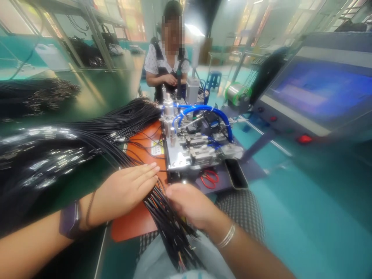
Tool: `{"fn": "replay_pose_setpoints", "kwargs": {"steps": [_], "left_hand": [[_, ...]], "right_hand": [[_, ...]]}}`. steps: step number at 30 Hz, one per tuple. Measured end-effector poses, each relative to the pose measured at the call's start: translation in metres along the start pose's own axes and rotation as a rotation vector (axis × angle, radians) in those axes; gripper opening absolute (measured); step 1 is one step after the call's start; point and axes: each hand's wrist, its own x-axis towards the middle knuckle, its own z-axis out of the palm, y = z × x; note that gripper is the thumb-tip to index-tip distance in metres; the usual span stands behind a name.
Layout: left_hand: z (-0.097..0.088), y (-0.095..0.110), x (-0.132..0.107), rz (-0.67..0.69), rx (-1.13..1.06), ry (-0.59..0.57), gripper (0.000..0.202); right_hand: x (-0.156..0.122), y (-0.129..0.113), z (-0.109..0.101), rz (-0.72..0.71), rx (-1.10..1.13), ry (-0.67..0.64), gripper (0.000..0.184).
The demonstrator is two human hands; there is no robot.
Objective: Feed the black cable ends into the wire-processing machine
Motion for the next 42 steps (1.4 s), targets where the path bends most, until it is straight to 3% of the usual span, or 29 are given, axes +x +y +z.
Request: {"fn": "replay_pose_setpoints", "kwargs": {"steps": [4,8,12,16,20,23,25,28,30,32,34,36,39,42], "left_hand": [[0.003,-0.007,0.004,-0.103,-0.183,-0.096,0.016],[0.009,-0.022,0.004,-0.104,-0.164,-0.273,0.018],[-0.001,-0.034,0.009,-0.117,-0.151,-0.269,0.029],[-0.021,-0.022,0.023,-0.220,-0.150,-0.312,0.030],[-0.016,0.005,0.034,-0.124,-0.216,-0.354,0.009],[-0.020,0.021,0.040,0.036,-0.148,-0.287,0.007],[-0.037,0.025,0.045,0.119,-0.024,-0.203,0.016],[-0.070,0.015,0.053,0.144,0.046,-0.132,0.019],[-0.078,0.000,0.055,0.097,0.102,-0.136,0.017],[-0.067,-0.012,0.053,-0.007,0.118,-0.213,0.019],[-0.041,-0.015,0.049,-0.069,0.039,-0.255,0.008],[-0.012,-0.007,0.044,-0.030,-0.054,-0.269,0.004],[0.020,0.013,0.036,0.053,-0.126,-0.134,0.008],[0.037,0.027,0.030,0.072,-0.187,0.094,0.012]], "right_hand": [[0.007,-0.005,0.001,0.025,0.072,0.068,0.017],[0.003,-0.005,-0.001,0.044,0.079,-0.027,0.031],[-0.007,0.006,-0.002,0.024,0.164,-0.197,0.033],[-0.010,0.016,-0.003,0.112,0.297,-0.430,0.035],[-0.003,0.014,-0.006,0.091,0.187,-0.401,0.041],[-0.009,0.003,-0.005,0.051,0.047,-0.388,0.038],[-0.018,-0.005,-0.003,0.035,-0.009,-0.418,0.038],[-0.025,-0.011,-0.006,-0.021,-0.028,-0.441,0.044],[-0.020,-0.009,-0.012,-0.017,0.025,-0.351,0.045],[-0.009,-0.005,-0.018,-0.009,0.040,-0.185,0.037],[0.001,-0.002,-0.022,0.011,-0.044,-0.116,0.036],[0.005,-0.003,-0.022,-0.030,-0.217,-0.068,0.034],[0.002,-0.012,-0.021,-0.104,-0.480,-0.049,0.029],[-0.004,-0.020,-0.025,-0.025,-0.655,-0.069,0.020]]}}
